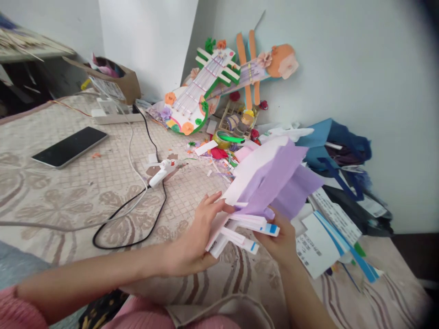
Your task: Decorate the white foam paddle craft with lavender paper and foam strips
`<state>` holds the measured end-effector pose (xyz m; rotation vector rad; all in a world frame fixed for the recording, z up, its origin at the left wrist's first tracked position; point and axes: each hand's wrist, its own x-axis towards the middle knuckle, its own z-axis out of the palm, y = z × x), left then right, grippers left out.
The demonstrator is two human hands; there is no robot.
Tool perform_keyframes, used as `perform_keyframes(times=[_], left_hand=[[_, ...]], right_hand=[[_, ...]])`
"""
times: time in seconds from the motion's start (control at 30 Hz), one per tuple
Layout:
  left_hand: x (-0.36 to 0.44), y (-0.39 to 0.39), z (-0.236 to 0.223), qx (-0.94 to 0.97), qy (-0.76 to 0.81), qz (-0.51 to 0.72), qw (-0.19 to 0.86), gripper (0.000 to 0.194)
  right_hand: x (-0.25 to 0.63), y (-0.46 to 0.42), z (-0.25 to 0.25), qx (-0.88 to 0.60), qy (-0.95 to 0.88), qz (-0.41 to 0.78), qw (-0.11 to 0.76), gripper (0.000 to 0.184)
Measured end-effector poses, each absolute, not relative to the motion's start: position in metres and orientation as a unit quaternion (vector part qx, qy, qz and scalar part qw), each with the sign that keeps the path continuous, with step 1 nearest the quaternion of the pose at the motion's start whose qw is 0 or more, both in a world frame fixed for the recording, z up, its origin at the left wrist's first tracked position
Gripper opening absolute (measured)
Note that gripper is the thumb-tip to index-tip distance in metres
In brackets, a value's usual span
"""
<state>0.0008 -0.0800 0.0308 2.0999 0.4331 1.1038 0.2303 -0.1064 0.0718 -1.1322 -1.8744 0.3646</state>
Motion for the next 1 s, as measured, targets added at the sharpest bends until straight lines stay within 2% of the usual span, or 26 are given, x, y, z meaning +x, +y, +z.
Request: perform_keyframes(times=[0.2,0.3,0.47,0.77,1.0], left_hand=[[0.008,-0.081,0.026,0.812,0.159,0.428,0.362,0.098],[0.008,-0.08,0.024,0.816,0.149,0.415,0.373,0.099],[0.008,-0.08,0.019,0.813,0.146,0.415,0.38,0.101],[0.009,-0.083,0.017,0.791,0.152,0.437,0.402,0.105],[0.01,-0.084,0.017,0.79,0.158,0.436,0.401,0.107]], right_hand=[[0.233,-0.112,0.067,-0.514,-0.727,0.092,0.446,0.002],[0.235,-0.114,0.062,-0.544,-0.712,0.067,0.438,0.011],[0.236,-0.118,0.056,-0.56,-0.7,0.031,0.443,0.012],[0.241,-0.122,0.045,-0.567,-0.697,0.053,0.436,0.011],[0.247,-0.131,0.03,-0.582,-0.674,0.054,0.452,0.021]])
